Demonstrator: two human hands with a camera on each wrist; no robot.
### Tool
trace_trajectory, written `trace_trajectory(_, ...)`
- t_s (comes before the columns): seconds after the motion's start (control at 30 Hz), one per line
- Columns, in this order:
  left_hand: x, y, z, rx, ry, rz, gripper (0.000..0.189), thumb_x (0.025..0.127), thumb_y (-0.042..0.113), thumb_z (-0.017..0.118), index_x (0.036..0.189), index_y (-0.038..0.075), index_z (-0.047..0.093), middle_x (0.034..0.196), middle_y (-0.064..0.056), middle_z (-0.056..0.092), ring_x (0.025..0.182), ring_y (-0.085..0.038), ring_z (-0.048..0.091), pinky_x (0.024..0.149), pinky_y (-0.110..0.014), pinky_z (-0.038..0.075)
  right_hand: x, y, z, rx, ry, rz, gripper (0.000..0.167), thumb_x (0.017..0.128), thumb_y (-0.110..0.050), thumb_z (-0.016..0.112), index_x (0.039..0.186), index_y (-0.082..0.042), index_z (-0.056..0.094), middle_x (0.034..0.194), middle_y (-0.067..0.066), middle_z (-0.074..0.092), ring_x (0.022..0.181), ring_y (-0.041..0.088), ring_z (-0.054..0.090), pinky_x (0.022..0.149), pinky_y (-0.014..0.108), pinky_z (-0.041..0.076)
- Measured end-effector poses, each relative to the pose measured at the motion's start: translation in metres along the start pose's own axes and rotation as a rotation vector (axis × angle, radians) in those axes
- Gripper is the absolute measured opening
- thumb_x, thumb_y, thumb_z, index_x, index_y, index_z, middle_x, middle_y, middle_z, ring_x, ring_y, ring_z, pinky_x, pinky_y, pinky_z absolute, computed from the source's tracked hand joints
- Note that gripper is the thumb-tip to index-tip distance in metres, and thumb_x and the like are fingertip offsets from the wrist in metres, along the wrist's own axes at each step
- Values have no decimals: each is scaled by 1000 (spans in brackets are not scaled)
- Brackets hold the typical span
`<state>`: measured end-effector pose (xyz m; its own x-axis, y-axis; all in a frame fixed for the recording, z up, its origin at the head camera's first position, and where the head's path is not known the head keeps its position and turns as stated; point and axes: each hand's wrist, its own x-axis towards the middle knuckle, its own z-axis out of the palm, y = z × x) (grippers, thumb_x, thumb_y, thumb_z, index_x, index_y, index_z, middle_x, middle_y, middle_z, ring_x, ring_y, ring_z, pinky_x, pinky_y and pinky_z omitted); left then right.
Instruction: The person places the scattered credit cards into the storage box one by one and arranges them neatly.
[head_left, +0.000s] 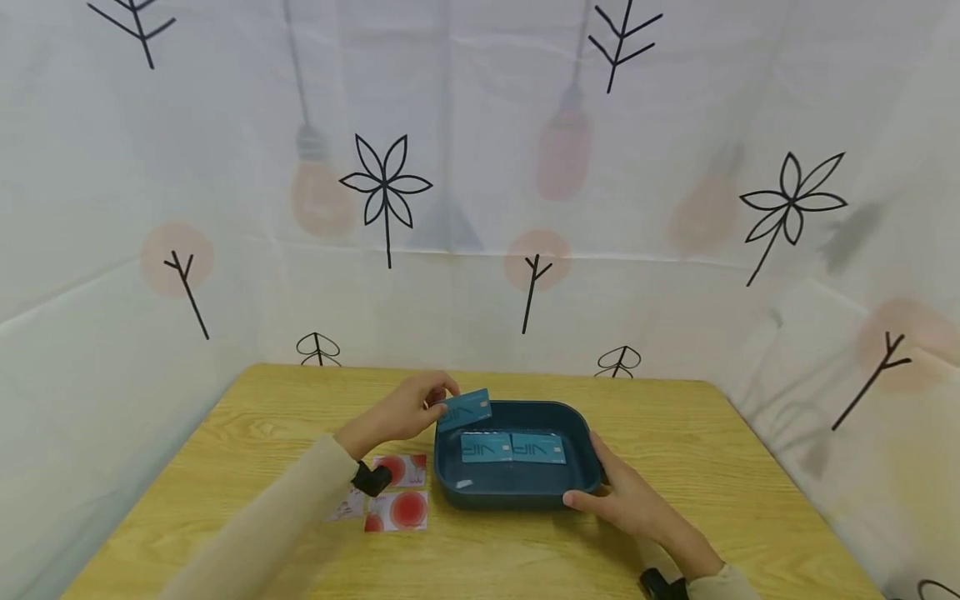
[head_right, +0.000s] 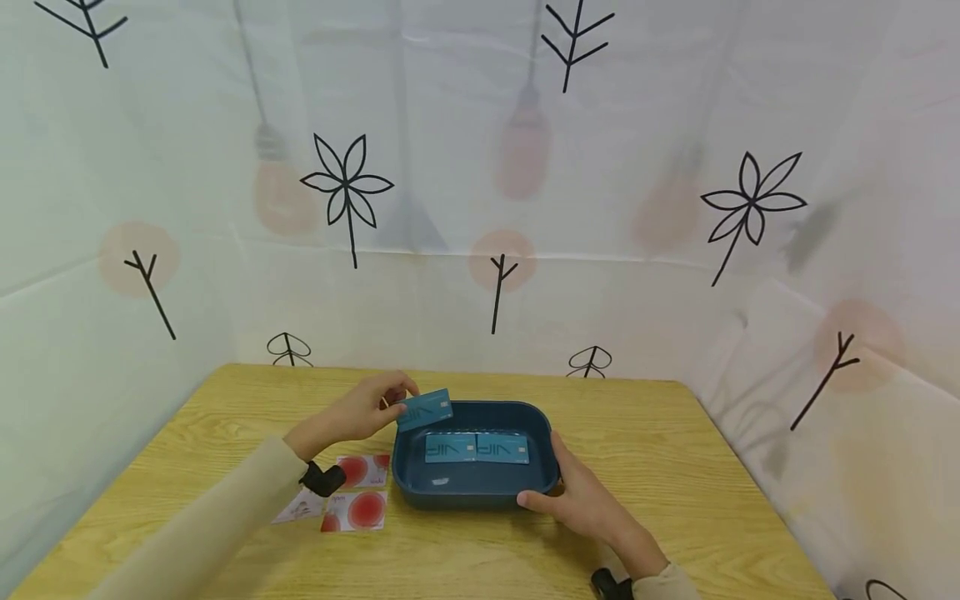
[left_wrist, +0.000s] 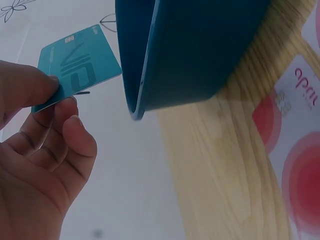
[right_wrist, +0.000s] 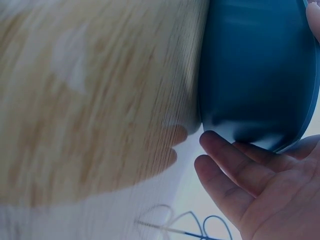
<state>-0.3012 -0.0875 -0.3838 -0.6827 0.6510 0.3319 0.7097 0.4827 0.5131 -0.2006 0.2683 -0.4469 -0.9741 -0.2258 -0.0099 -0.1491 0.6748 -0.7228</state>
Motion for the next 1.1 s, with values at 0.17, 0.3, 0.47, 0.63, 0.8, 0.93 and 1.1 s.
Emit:
trace_trajectory(0.17, 3, 0, 13, -35, 0, 11, 21, 91, 1, 60, 110, 13, 59, 81, 3, 50, 72, -13, 47, 63, -27, 44, 0, 2, 1, -2, 3, -9, 109, 82, -49, 71, 153, -6, 0, 155, 23, 14, 132, 38, 37, 98, 48, 41)
trace_trajectory(0.3, 4, 3, 23, -63, -43, 10, 20, 93, 3, 58, 111, 13, 59, 81, 3, 49, 70, -13, 46, 63, -27, 42, 0, 2, 1, -12, 7, -9, 110, 81, -50, 71, 153, -6, 1, 155, 23, 15, 133, 38, 37, 99, 49, 41)
trace_trajectory(0.47, 7, 10, 34, -82, -80, -7, 20, 95, 5, 57, 113, 14, 58, 82, 4, 50, 68, -12, 46, 62, -27, 42, -1, 3, 2, -10, 8, -13, 110, 81, -50, 71, 153, -6, 1, 155, 23, 15, 133, 38, 37, 99, 49, 40)
trace_trajectory(0.63, 12, 13, 46, -106, -105, 3, 20, 96, 6, 56, 114, 15, 57, 82, 4, 50, 64, -11, 44, 61, -26, 41, -1, 3, 1, -12, 7, -19, 110, 81, -51, 70, 153, -6, 1, 155, 23, 14, 135, 39, 33, 101, 51, 37)
trace_trajectory(0.8, 16, 16, 57, -140, -132, 33, 20, 96, 6, 56, 114, 14, 57, 82, 4, 50, 63, -9, 41, 62, -24, 39, -1, 2, 0, -17, 2, -14, 110, 81, -52, 70, 153, -5, 2, 156, 23, 12, 136, 40, 29, 102, 53, 34)
trace_trajectory(0.93, 18, 21, 65, -153, -148, 34, 20, 95, 6, 57, 113, 15, 57, 84, 5, 50, 65, -8, 42, 64, -24, 40, -1, 2, 0, -20, 1, -21, 109, 82, -51, 70, 153, -4, 1, 156, 23, 12, 137, 40, 29, 103, 54, 34)
trace_trajectory(1.1, 21, 24, 76, -157, -179, 8, 20, 96, 7, 57, 113, 17, 58, 84, 6, 49, 64, -7, 42, 64, -22, 39, -1, 3, 0, -9, 0, -39, 108, 83, -50, 69, 153, -4, 1, 155, 23, 13, 135, 39, 33, 100, 52, 37)
